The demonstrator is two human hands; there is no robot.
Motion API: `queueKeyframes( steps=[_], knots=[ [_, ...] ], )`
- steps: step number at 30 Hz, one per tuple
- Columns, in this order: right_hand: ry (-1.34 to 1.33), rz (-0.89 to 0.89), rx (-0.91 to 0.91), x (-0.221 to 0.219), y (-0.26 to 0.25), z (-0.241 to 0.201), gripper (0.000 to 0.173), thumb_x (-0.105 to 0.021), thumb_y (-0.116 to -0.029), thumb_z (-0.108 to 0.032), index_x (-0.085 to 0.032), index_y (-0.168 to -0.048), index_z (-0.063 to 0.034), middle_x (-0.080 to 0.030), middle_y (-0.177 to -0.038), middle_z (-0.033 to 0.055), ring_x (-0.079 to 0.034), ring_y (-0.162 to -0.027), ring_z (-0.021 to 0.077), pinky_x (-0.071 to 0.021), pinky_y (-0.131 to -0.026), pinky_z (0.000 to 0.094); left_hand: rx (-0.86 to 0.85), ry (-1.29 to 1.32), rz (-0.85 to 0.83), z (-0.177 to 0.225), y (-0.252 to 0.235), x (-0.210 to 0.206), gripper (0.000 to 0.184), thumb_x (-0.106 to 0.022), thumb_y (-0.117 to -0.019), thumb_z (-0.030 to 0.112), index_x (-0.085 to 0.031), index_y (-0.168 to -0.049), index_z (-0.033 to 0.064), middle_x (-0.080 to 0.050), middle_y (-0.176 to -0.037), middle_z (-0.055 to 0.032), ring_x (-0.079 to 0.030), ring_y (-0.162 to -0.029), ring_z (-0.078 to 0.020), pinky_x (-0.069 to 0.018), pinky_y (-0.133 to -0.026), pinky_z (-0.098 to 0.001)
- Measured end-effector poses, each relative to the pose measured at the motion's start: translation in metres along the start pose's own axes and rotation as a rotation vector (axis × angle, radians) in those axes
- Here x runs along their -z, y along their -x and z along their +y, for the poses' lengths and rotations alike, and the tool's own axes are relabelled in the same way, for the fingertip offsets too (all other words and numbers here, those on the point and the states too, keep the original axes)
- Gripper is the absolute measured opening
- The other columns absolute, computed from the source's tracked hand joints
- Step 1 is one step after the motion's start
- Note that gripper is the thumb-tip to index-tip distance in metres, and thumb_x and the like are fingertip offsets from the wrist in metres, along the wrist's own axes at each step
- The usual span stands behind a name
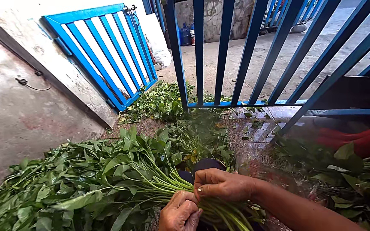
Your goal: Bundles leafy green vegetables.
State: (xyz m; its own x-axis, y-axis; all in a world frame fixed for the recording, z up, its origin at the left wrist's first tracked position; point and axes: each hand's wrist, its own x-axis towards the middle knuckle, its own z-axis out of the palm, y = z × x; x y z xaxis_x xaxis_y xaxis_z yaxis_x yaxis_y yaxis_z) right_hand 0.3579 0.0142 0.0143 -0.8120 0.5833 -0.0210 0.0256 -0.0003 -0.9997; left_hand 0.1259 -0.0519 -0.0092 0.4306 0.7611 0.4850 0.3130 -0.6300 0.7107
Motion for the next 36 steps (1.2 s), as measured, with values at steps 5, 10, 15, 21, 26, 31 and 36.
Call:
queueKeyframes(
  steps=[5,10,15,21,26,31,36],
  knots=[
    [-0.045,0.070,-0.061,-0.011,0.006,-0.014,0.017,-0.047,-0.1077,-0.016,-0.060,-0.101,-0.0061,-0.065,-0.090,0.0017,-0.060,-0.080,0.0068,-0.0492,-0.072,0.0254,-0.052,0.242,-0.161,0.003,-0.015,0.023,0.015,-0.071,-0.0934,0.003,-0.065,-0.080,-0.0002,-0.070,-0.099,-0.0129,-0.068,-0.100,-0.0170,-0.0577,-0.089,-0.0284],
    [-0.133,0.141,-0.103,-0.012,0.008,-0.021,0.017,-0.048,-0.1074,-0.018,-0.059,-0.100,-0.0083,-0.064,-0.088,-0.0009,-0.058,-0.077,0.0053,-0.0474,-0.069,0.0233,-0.063,0.384,-0.309,0.029,-0.028,0.034,0.019,-0.065,-0.0980,0.004,-0.061,-0.080,-0.0011,-0.073,-0.108,-0.0177,-0.070,-0.108,-0.0214,-0.0571,-0.096,-0.0354],
    [-0.099,0.145,-0.046,-0.021,0.011,-0.026,0.015,-0.048,-0.1077,-0.017,-0.057,-0.102,-0.0069,-0.063,-0.089,0.0004,-0.059,-0.078,0.0056,-0.0495,-0.071,0.0238,0.006,0.269,-0.212,0.046,-0.031,0.041,0.015,-0.063,-0.1012,0.009,-0.067,-0.091,-0.0015,-0.070,-0.087,-0.0128,-0.069,-0.083,-0.0155,-0.0591,-0.077,-0.0299],
    [0.012,0.137,-0.036,-0.032,0.011,-0.021,0.016,-0.048,-0.1081,-0.017,-0.057,-0.101,-0.0061,-0.061,-0.084,0.0004,-0.058,-0.074,0.0051,-0.0468,-0.067,0.0227,0.213,0.078,-0.159,0.044,-0.027,0.068,0.019,-0.070,-0.0980,0.016,-0.069,-0.100,-0.0029,-0.070,-0.090,-0.0106,-0.068,-0.075,-0.0099,-0.0592,-0.066,-0.0250],
    [0.023,0.135,-0.030,-0.033,0.011,-0.021,0.015,-0.048,-0.1081,-0.017,-0.057,-0.102,-0.0056,-0.061,-0.085,0.0008,-0.058,-0.075,0.0050,-0.0472,-0.068,0.0223,0.184,-0.221,-0.276,0.053,-0.016,0.055,0.039,-0.085,-0.0851,0.032,-0.075,-0.103,-0.0002,-0.069,-0.089,-0.0146,-0.068,-0.081,-0.0200,-0.0587,-0.069,-0.0321],
    [0.078,0.144,-0.004,-0.042,0.011,-0.020,0.015,-0.048,-0.1074,-0.015,-0.056,-0.102,-0.0043,-0.059,-0.084,0.0027,-0.057,-0.075,0.0064,-0.0470,-0.068,0.0231,0.165,-0.366,-0.162,0.054,-0.004,0.031,0.028,-0.083,-0.0867,0.032,-0.079,-0.094,0.0051,-0.066,-0.083,-0.0114,-0.064,-0.081,-0.0205,-0.0549,-0.073,-0.0309],
    [0.108,0.137,-0.002,-0.047,0.011,-0.021,0.015,-0.049,-0.1074,-0.016,-0.056,-0.101,-0.0044,-0.059,-0.084,0.0032,-0.057,-0.075,0.0071,-0.0465,-0.068,0.0241,0.205,-0.309,-0.125,0.055,0.001,0.031,0.013,-0.070,-0.0953,0.013,-0.078,-0.090,0.0042,-0.067,-0.079,-0.0098,-0.066,-0.079,-0.0177,-0.0561,-0.074,-0.0285]
  ],
)
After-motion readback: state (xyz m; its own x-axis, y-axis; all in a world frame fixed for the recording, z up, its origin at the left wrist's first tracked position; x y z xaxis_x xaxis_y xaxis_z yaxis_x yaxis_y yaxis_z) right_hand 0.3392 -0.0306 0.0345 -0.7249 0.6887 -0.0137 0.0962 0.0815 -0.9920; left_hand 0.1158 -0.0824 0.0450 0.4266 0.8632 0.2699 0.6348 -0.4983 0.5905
